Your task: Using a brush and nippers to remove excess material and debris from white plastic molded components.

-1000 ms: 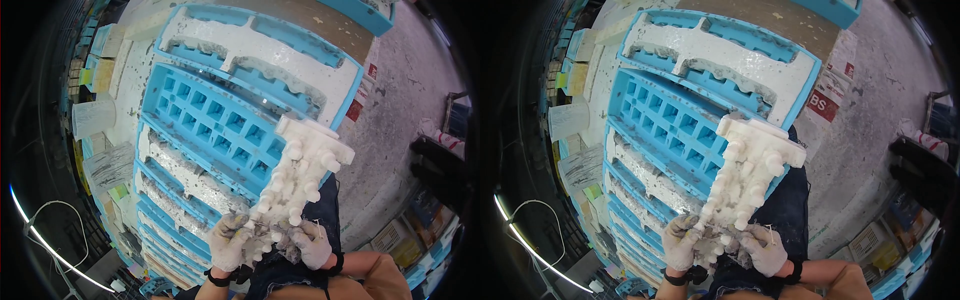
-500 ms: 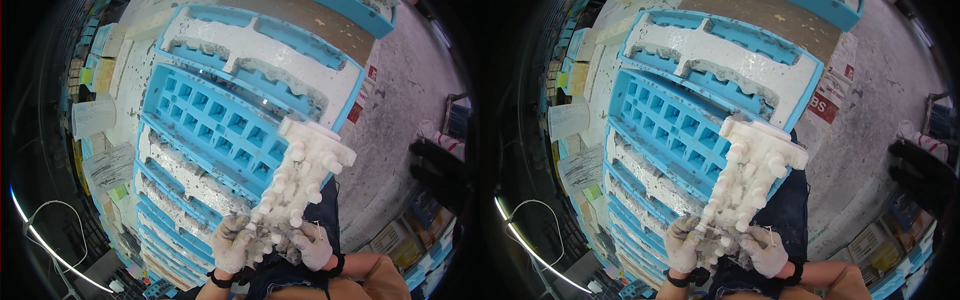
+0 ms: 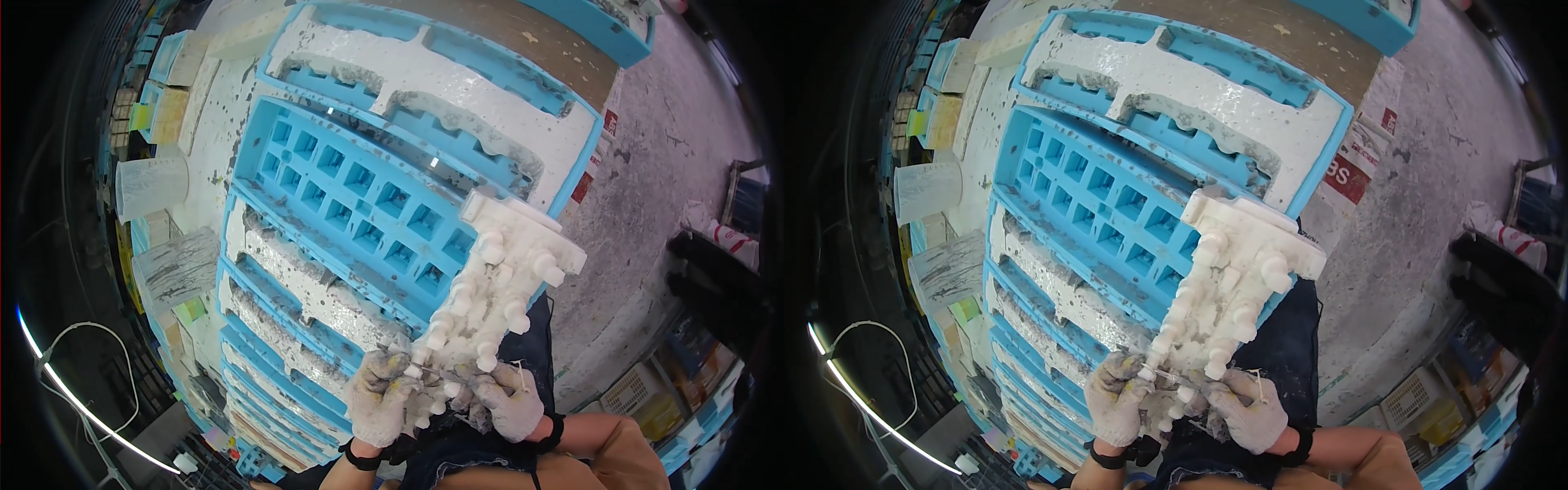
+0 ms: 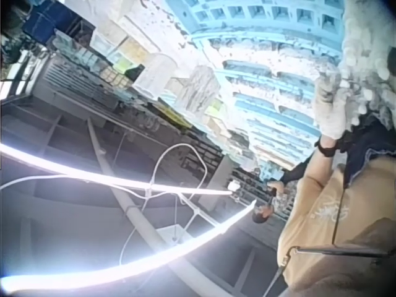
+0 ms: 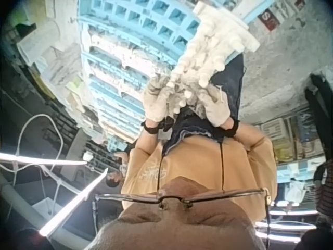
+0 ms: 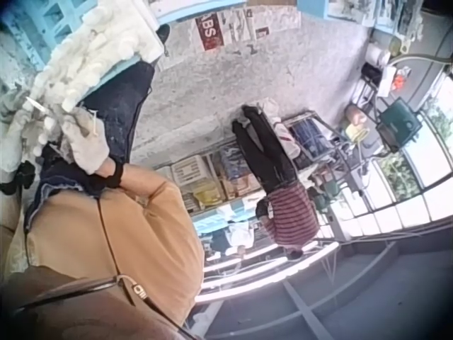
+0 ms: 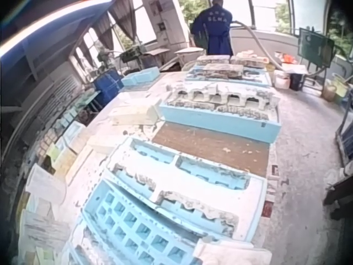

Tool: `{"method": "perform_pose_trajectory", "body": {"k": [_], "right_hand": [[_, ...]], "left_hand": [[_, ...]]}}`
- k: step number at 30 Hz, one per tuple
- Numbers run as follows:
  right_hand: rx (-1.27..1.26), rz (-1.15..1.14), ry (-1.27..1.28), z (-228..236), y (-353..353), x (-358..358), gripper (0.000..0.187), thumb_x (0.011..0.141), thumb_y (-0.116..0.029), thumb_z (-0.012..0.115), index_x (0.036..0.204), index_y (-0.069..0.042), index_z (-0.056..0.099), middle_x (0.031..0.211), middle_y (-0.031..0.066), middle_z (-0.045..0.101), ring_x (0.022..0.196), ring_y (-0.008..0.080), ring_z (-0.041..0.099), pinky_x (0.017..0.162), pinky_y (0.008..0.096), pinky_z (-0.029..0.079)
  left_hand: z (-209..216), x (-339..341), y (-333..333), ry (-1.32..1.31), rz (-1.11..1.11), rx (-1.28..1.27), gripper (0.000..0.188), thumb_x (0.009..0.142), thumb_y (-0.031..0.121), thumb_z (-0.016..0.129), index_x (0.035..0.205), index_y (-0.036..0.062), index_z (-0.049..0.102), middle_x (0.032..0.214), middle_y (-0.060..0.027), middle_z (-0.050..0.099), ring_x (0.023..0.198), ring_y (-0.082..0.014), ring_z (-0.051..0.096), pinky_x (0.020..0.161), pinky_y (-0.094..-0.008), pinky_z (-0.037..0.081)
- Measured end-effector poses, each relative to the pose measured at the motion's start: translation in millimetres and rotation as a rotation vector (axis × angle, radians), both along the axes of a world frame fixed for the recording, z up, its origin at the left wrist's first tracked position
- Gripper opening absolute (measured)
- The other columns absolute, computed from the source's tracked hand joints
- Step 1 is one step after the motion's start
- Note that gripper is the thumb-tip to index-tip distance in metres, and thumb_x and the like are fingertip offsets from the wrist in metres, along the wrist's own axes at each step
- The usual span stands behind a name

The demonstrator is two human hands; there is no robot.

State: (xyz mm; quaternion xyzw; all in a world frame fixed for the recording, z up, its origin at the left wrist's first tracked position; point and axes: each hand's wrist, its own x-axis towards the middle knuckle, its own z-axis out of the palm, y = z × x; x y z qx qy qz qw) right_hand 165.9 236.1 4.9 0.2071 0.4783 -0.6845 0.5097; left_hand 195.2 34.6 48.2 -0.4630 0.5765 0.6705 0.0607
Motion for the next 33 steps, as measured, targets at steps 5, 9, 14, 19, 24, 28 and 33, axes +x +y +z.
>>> {"method": "perform_pose_trajectory", "body": {"k": [5,9,14,19,24,28,33], "right_hand": [[0.038,-0.046,-0.017,-0.7,1.9,3.2,0.023,0.097,-0.016,0.066,0.113,0.001,0.071,0.092,0.0025,0.072,0.078,0.0040,0.059,0.065,0.0224,0.046],[-0.009,0.020,0.005,11.0,-0.7,-14.9,0.031,0.100,-0.013,0.052,0.123,0.006,0.063,0.086,0.0131,0.073,0.061,0.0118,0.064,0.052,0.0250,0.050],[-0.020,-0.005,-0.120,14.3,-0.3,-17.1,0.028,0.102,-0.012,0.051,0.120,0.005,0.063,0.086,0.0124,0.073,0.064,0.0132,0.065,0.055,0.0258,0.053],[-0.040,-0.101,-0.106,-0.1,6.1,4.5,0.024,0.098,-0.012,0.064,0.117,0.003,0.066,0.088,0.0032,0.071,0.070,0.0050,0.061,0.060,0.0217,0.048],[-0.014,-0.116,-0.057,-8.0,6.1,14.9,0.024,0.098,-0.013,0.065,0.116,0.004,0.066,0.088,0.0021,0.071,0.074,0.0041,0.060,0.064,0.0224,0.048],[-0.037,-0.057,-0.106,5.5,2.4,-6.4,0.028,0.099,-0.011,0.059,0.122,0.004,0.063,0.090,0.0085,0.072,0.072,0.0099,0.065,0.060,0.0239,0.051],[-0.038,0.004,-0.113,7.2,1.4,-7.2,0.033,0.100,-0.011,0.053,0.127,0.005,0.062,0.088,0.0135,0.073,0.060,0.0128,0.064,0.050,0.0243,0.050]], "left_hand": [[0.8,-1.5,3.5,0.004,0.012,-0.020,0.027,0.081,-0.002,0.073,0.106,-0.0049,0.064,0.104,-0.0073,0.066,0.091,-0.0136,0.064,0.080,-0.0274,0.052],[-1.7,3.0,4.5,0.041,0.004,-0.058,0.027,0.081,-0.002,0.072,0.106,-0.0052,0.064,0.105,-0.0079,0.066,0.092,-0.0146,0.063,0.082,-0.0281,0.052],[-3.0,3.8,4.5,0.062,-0.016,-0.090,0.025,0.082,-0.001,0.072,0.106,-0.0048,0.064,0.105,-0.0081,0.066,0.092,-0.0147,0.063,0.082,-0.0281,0.051],[-1.6,2.3,4.5,0.046,-0.014,-0.088,0.025,0.083,0.000,0.074,0.106,-0.0044,0.064,0.106,-0.0080,0.066,0.095,-0.0147,0.063,0.085,-0.0284,0.051],[-1.1,0.9,6.1,0.037,0.015,-0.065,0.026,0.082,0.000,0.074,0.106,-0.0041,0.064,0.105,-0.0073,0.066,0.094,-0.0143,0.064,0.085,-0.0285,0.051],[-1.1,3.7,3.5,0.026,0.006,-0.054,0.029,0.080,-0.003,0.071,0.108,-0.0043,0.063,0.104,-0.0070,0.067,0.093,-0.0136,0.064,0.085,-0.0282,0.051],[0.3,0.5,6.0,0.017,-0.012,-0.075,0.029,0.080,-0.004,0.070,0.108,-0.0047,0.063,0.104,-0.0070,0.066,0.093,-0.0138,0.064,0.085,-0.0281,0.051]]}}
